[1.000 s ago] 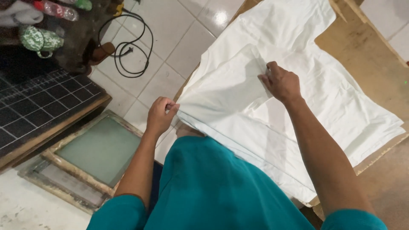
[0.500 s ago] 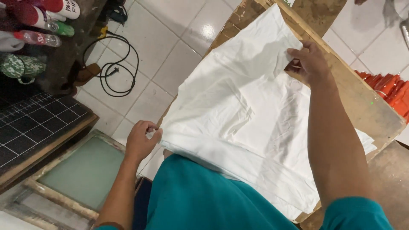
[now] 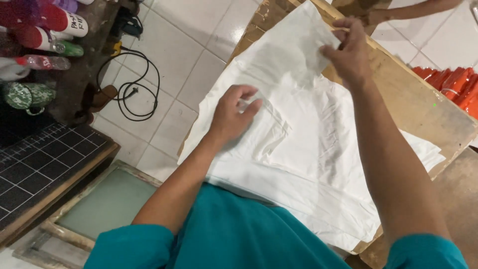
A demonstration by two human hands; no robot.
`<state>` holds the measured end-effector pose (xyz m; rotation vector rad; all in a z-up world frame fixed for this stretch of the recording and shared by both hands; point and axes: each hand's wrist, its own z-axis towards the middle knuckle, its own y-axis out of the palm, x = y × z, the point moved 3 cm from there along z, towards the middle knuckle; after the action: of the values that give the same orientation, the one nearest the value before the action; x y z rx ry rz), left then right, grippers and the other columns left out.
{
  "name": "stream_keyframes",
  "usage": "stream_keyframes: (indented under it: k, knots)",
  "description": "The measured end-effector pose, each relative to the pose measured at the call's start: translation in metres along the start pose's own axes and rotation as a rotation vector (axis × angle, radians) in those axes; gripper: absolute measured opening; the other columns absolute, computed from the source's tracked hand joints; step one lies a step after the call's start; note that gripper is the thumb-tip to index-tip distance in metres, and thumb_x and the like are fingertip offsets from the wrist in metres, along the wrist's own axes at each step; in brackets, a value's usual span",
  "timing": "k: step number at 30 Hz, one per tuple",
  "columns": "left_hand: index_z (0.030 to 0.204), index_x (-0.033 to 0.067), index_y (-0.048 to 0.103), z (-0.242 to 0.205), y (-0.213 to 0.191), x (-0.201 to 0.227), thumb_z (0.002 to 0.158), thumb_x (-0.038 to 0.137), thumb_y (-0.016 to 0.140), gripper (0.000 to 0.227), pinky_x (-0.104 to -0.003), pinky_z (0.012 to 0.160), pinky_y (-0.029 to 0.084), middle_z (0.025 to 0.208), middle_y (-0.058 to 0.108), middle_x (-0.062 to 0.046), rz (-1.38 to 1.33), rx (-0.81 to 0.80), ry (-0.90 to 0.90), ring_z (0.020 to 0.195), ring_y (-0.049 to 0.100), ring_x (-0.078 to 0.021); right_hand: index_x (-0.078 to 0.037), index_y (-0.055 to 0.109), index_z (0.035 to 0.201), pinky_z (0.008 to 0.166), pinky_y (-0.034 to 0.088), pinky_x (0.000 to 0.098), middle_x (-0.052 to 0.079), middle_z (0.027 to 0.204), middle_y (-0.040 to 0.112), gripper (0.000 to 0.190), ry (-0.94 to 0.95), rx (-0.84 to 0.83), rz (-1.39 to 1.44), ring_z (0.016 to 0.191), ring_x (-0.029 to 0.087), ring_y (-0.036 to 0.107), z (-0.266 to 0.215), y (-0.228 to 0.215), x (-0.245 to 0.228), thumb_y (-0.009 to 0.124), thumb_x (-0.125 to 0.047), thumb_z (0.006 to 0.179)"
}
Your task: The person folds a white t-shirt with green text on a wooden board. They smooth the fabric, fold the sleeves and sides inward, and then fold the shirt in half before placing it aside.
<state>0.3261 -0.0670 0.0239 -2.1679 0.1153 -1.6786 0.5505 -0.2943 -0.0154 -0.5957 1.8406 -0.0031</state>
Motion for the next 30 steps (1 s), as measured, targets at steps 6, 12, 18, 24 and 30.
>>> stream_keyframes:
  k: [6,12,18,24,30]
  knots:
    - [0.109,0.0069,0.058,0.054,0.072,0.051,0.07,0.047,0.074,0.058,-0.034,0.058,0.058,0.083,0.07,-0.012,-0.879,0.007,-0.598,0.069,0.07,-0.0214,-0.007,0.057,0.132,0.08,0.049,0.0341,0.01,0.117,0.066,0.035,-0.591,-0.548,-0.344,0.098,0.023,0.062,-0.103,0.03,-0.042,0.065,-0.021,0.101]
    - [0.125,-0.0046,0.045,0.043,0.096,0.038,0.076,0.022,0.074,0.063,-0.045,0.082,0.06,0.121,0.064,-0.021,-1.039,0.366,-0.823,0.102,0.068,-0.0304,-0.01,0.062,0.113,0.081,0.048,0.0386,0.007,0.106,0.068,0.053,-0.054,-0.476,-0.781,0.094,0.025,0.062,-0.086,-0.092,0.073,0.072,-0.054,0.087]
    - [0.112,0.0047,0.07,0.035,0.096,0.025,0.076,0.007,0.08,0.037,-0.05,0.072,0.065,0.109,0.077,-0.015,-1.216,0.451,-0.623,0.094,0.075,-0.0302,-0.023,0.061,0.125,0.091,0.051,0.0433,-0.002,0.124,0.073,0.055,0.266,-0.55,-1.383,0.11,0.029,0.07,-0.136,-0.273,0.2,0.077,-0.05,0.08]
    - [0.11,-0.0005,0.069,0.018,0.098,0.045,0.079,0.009,0.078,0.034,-0.044,0.068,0.065,0.106,0.079,-0.018,-1.085,0.5,-0.636,0.091,0.078,-0.0303,-0.034,0.053,0.145,0.103,0.041,0.0556,0.013,0.127,0.075,0.057,0.445,-0.471,-1.621,0.126,0.036,0.059,-0.187,-0.392,0.276,0.06,-0.051,0.092]
    - [0.116,0.0002,0.07,0.015,0.111,0.051,0.076,0.01,0.08,0.042,-0.041,0.068,0.065,0.109,0.08,-0.016,-1.022,0.544,-0.583,0.093,0.079,-0.0303,-0.009,0.061,0.076,0.065,0.039,0.0306,0.004,0.076,0.061,0.021,0.399,0.062,-0.507,0.074,0.013,0.052,-0.232,-0.408,0.274,0.065,-0.017,0.095]
